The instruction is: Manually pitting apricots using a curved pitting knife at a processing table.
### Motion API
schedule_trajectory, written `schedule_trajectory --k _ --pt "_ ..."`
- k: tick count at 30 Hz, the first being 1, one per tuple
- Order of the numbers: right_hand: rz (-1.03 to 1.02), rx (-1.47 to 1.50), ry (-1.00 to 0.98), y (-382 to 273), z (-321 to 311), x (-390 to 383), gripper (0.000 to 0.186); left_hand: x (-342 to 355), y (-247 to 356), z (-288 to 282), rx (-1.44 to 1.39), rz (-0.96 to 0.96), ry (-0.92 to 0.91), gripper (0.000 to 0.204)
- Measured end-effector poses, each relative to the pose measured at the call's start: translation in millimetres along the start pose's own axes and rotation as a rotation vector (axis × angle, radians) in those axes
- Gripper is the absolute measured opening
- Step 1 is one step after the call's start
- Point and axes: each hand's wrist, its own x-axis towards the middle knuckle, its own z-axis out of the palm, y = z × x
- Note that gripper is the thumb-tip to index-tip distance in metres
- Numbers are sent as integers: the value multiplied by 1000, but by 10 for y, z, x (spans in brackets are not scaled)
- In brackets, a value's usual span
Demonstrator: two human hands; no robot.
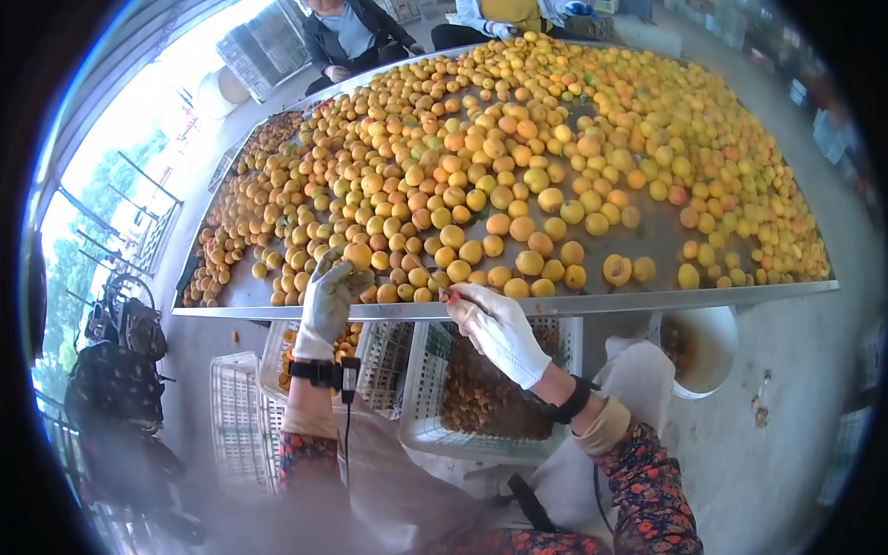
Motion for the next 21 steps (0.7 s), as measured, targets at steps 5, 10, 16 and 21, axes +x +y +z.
schedule_trajectory --k 5,10,16,21 --pt "-56 199 -88 -121 192 5 27 -410 70 341 -370 -63 -290 45" --pt "-13 94 -99 -57 305 59 26 -465 -48 564 -421 -53 -407 50" --pt "62 309 -76 -28 396 92 19 -409 -105 503 -321 23 -287 48" --pt "69 148 -45 -104 491 74 17 -451 -66 469 -275 35 -292 50"
